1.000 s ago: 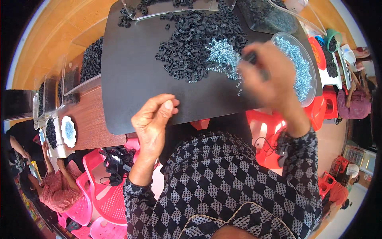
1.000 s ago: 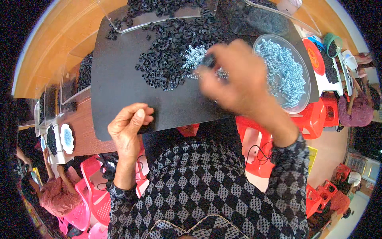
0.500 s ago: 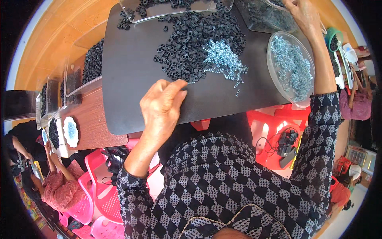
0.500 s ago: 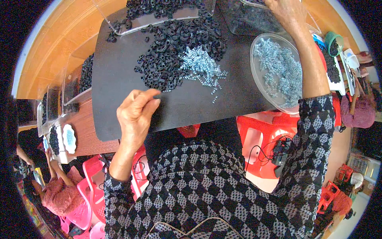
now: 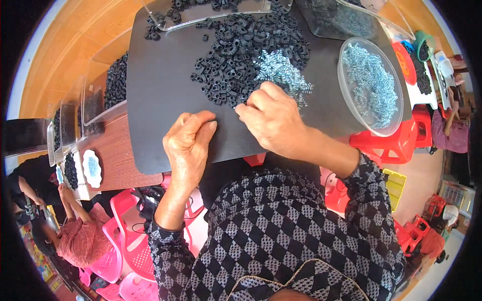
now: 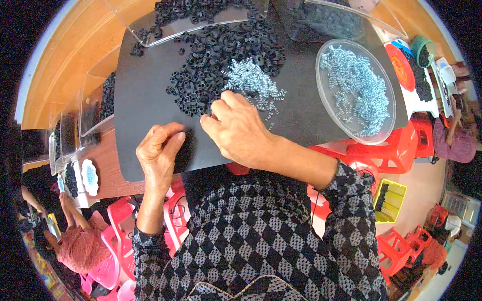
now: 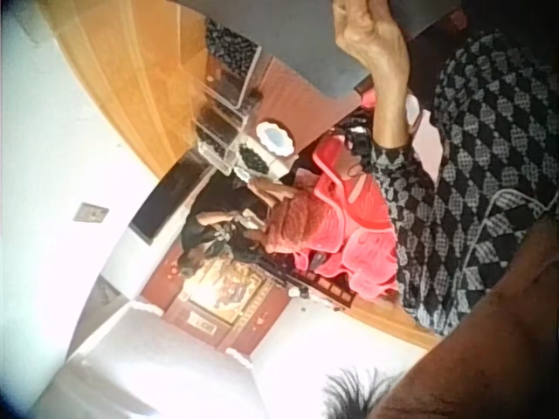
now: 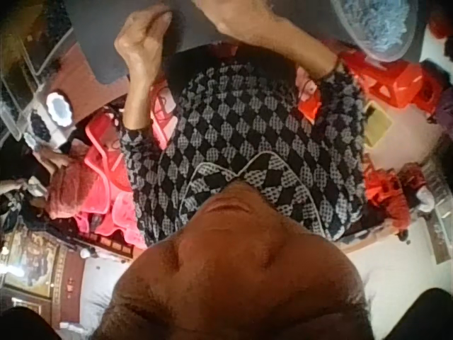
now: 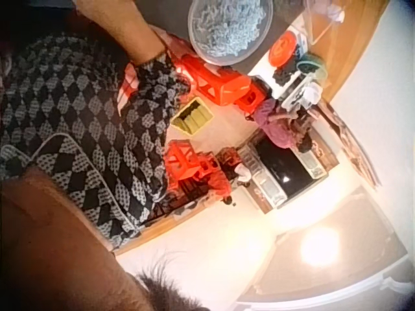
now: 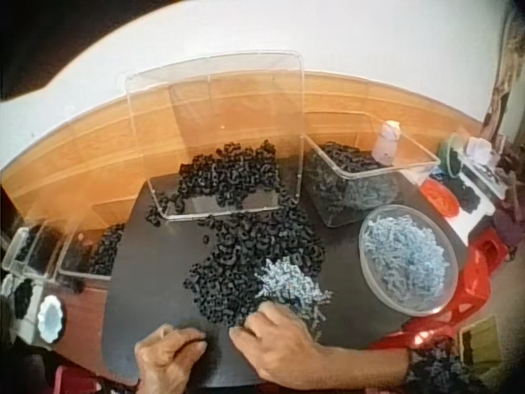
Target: Assembling small black plastic components by hand.
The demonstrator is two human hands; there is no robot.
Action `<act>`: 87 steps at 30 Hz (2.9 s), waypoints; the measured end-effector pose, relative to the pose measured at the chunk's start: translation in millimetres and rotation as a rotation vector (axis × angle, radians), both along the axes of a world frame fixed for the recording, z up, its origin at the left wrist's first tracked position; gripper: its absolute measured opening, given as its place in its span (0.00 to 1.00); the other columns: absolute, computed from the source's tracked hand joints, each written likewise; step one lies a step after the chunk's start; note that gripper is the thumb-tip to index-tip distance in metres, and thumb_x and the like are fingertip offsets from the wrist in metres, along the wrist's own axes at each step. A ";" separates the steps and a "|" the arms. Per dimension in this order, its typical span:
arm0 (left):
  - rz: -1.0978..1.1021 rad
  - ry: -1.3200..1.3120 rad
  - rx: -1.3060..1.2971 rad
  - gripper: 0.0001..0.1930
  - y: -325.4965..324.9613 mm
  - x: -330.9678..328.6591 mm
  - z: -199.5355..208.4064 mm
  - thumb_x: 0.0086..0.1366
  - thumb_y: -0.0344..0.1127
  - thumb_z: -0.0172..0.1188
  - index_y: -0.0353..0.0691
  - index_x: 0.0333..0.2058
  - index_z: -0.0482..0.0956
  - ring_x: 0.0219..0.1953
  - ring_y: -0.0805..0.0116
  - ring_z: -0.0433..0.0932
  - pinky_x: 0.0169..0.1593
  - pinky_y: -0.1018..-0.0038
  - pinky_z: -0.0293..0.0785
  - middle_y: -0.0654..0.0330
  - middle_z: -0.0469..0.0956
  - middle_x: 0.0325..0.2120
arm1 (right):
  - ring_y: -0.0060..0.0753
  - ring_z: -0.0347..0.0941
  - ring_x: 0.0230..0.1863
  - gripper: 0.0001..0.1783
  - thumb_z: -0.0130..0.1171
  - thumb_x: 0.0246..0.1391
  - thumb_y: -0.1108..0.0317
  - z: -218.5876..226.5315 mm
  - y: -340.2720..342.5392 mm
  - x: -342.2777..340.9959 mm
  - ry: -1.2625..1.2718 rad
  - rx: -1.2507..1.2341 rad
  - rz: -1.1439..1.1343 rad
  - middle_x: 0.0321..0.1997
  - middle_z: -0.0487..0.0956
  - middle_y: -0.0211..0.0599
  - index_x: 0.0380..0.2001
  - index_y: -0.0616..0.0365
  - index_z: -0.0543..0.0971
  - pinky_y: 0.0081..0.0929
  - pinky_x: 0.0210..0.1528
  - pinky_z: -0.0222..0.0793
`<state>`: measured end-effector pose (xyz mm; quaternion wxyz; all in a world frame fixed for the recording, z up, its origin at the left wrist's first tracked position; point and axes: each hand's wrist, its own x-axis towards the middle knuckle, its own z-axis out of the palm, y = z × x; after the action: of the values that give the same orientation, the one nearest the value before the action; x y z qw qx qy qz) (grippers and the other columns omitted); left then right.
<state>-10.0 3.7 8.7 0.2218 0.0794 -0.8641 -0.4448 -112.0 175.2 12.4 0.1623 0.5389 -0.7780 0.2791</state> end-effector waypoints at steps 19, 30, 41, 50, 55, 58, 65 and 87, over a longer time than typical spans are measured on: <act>0.015 -0.078 -0.156 0.10 -87.5 -110.4 20.2 0.54 0.32 0.57 0.37 0.35 0.81 0.33 0.55 0.80 0.39 0.66 0.73 0.50 0.80 0.28 | 0.42 0.67 0.29 0.14 0.64 0.36 0.80 4.4 -1.4 15.2 -0.054 -0.086 -0.089 0.28 0.73 0.38 0.29 0.60 0.71 0.34 0.31 0.64; -0.028 0.064 -0.479 0.17 -100.3 -194.7 -11.6 0.52 0.25 0.53 0.48 0.40 0.80 0.36 0.54 0.76 0.40 0.62 0.72 0.54 0.76 0.28 | 0.40 0.68 0.27 0.16 0.65 0.34 0.83 -4.8 1.8 21.6 -0.139 -0.224 -0.139 0.29 0.74 0.39 0.30 0.62 0.74 0.31 0.26 0.64; -0.264 -0.071 -0.595 0.17 -93.1 -196.7 0.0 0.49 0.21 0.51 0.46 0.35 0.82 0.35 0.53 0.77 0.38 0.59 0.71 0.52 0.74 0.25 | 0.38 0.68 0.28 0.15 0.66 0.34 0.83 -7.9 4.3 21.4 -0.176 -0.186 -0.127 0.29 0.74 0.38 0.30 0.63 0.75 0.30 0.28 0.65; -0.225 -0.328 -0.208 0.11 -90.4 -187.9 11.0 0.50 0.31 0.60 0.41 0.35 0.82 0.33 0.53 0.79 0.39 0.64 0.73 0.51 0.80 0.29 | 0.39 0.68 0.28 0.15 0.65 0.36 0.84 -5.6 4.4 20.3 -0.242 -0.220 -0.124 0.28 0.75 0.38 0.30 0.62 0.74 0.30 0.28 0.65; -0.187 -0.306 -0.579 0.12 -85.2 -189.5 8.5 0.46 0.38 0.64 0.39 0.30 0.81 0.31 0.53 0.80 0.36 0.63 0.74 0.52 0.81 0.25 | 0.39 0.67 0.29 0.14 0.64 0.37 0.82 -5.0 2.4 20.7 -0.246 -0.225 -0.147 0.28 0.74 0.37 0.30 0.61 0.74 0.31 0.30 0.65; -0.175 -0.304 -0.560 0.11 -78.8 -189.8 12.0 0.44 0.35 0.65 0.38 0.29 0.80 0.32 0.51 0.79 0.36 0.61 0.73 0.51 0.80 0.25 | 0.39 0.67 0.30 0.12 0.64 0.38 0.81 -4.6 2.2 23.3 -0.233 -0.220 -0.164 0.29 0.74 0.37 0.29 0.61 0.74 0.31 0.33 0.65; -0.124 -0.172 -0.163 0.10 -81.0 -167.5 21.8 0.43 0.31 0.66 0.37 0.27 0.79 0.29 0.57 0.78 0.36 0.68 0.73 0.52 0.78 0.22 | 0.39 0.67 0.30 0.12 0.63 0.38 0.81 -6.8 3.0 24.5 -0.213 -0.240 -0.156 0.29 0.74 0.37 0.30 0.61 0.74 0.31 0.33 0.65; -0.158 -0.053 0.679 0.07 6.1 6.2 18.6 0.55 0.23 0.64 0.33 0.34 0.81 0.31 0.79 0.72 0.37 0.83 0.69 0.66 0.75 0.29 | 0.41 0.69 0.30 0.14 0.63 0.38 0.82 24.6 -10.9 28.0 -0.202 -0.334 -0.047 0.30 0.75 0.39 0.31 0.62 0.74 0.33 0.32 0.66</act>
<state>-3.7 9.8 27.3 0.1251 0.0931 -0.6756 -0.7205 -84.0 164.4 37.0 0.1768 0.4555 -0.7456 0.4531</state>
